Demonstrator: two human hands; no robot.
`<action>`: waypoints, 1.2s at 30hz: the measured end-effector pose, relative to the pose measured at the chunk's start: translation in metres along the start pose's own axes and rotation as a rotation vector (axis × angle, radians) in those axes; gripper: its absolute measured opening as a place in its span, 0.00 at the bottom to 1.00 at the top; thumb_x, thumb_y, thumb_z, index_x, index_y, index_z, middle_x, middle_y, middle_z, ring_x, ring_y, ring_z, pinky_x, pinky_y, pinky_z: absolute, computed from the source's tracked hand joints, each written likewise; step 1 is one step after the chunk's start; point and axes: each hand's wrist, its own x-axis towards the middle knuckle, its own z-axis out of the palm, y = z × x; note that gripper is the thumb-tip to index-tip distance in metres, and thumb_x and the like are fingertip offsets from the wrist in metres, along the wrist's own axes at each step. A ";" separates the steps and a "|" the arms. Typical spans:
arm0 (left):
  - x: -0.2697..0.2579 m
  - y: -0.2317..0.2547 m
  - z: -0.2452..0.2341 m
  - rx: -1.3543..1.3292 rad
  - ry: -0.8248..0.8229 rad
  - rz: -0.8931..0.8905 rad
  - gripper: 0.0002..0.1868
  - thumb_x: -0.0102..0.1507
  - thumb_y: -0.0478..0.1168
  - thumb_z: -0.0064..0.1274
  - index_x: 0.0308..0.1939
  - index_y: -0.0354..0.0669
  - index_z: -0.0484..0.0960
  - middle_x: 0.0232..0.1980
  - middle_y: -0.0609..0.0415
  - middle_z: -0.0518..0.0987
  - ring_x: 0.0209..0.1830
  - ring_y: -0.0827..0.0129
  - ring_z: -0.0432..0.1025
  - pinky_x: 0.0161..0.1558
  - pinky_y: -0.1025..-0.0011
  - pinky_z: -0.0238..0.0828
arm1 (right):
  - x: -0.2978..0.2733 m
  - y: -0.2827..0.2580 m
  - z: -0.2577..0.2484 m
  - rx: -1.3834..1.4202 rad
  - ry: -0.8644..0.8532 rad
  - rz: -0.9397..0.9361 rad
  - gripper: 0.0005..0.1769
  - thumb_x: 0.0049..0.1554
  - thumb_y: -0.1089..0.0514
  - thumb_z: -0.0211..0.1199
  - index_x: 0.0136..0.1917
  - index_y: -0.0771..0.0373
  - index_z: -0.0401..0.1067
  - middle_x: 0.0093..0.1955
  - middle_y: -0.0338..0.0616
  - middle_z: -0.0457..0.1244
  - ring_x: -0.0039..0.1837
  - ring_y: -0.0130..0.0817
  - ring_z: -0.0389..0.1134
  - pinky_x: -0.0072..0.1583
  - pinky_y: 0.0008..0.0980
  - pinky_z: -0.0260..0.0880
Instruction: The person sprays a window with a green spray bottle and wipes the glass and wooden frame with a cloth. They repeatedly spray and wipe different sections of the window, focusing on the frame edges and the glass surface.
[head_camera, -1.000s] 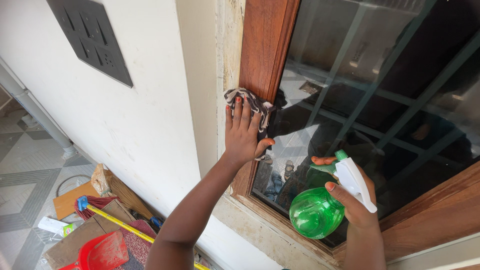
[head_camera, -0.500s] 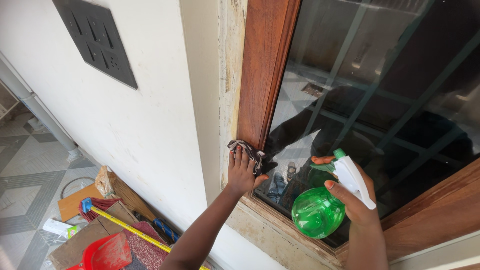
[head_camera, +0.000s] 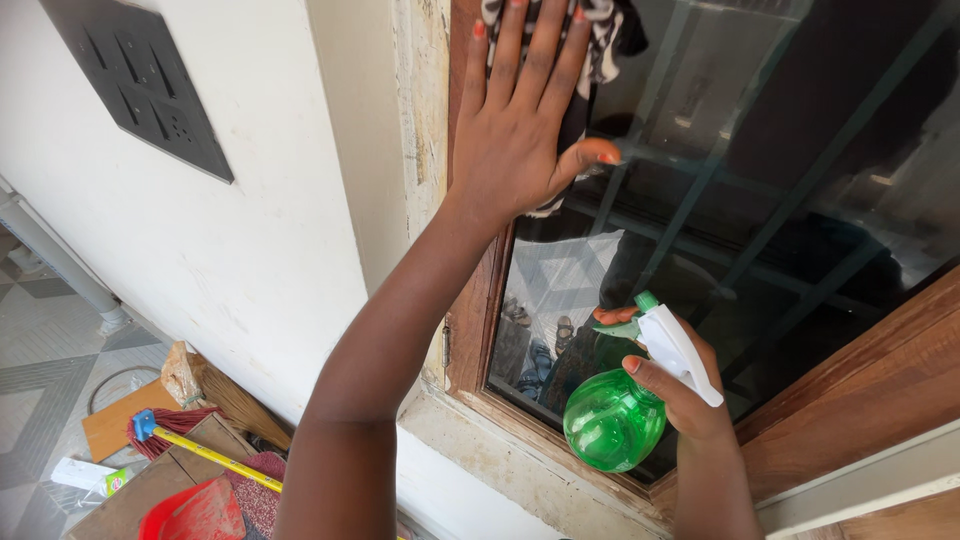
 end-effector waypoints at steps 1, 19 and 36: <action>0.021 0.003 -0.008 0.005 -0.035 -0.010 0.56 0.63 0.82 0.14 0.78 0.46 0.64 0.78 0.47 0.62 0.81 0.51 0.46 0.79 0.46 0.32 | 0.000 0.000 0.000 0.000 0.004 0.006 0.28 0.53 0.60 0.69 0.64 0.74 0.70 0.64 0.63 0.68 0.73 0.55 0.66 0.77 0.52 0.57; -0.177 0.059 0.090 0.215 -0.155 -0.125 0.64 0.60 0.84 0.05 0.83 0.39 0.49 0.84 0.36 0.47 0.86 0.54 0.32 0.71 0.42 -0.04 | -0.009 0.007 -0.002 0.008 0.069 -0.020 0.30 0.53 0.60 0.69 0.66 0.73 0.68 0.62 0.62 0.68 0.71 0.55 0.67 0.75 0.54 0.59; -0.345 0.095 0.161 -0.178 -0.174 -0.105 0.55 0.65 0.79 0.24 0.76 0.36 0.60 0.76 0.22 0.59 0.78 0.30 0.53 0.74 0.32 0.34 | -0.042 -0.017 -0.015 -0.047 0.218 -0.100 0.30 0.54 0.59 0.68 0.66 0.76 0.67 0.64 0.65 0.67 0.70 0.58 0.67 0.75 0.54 0.60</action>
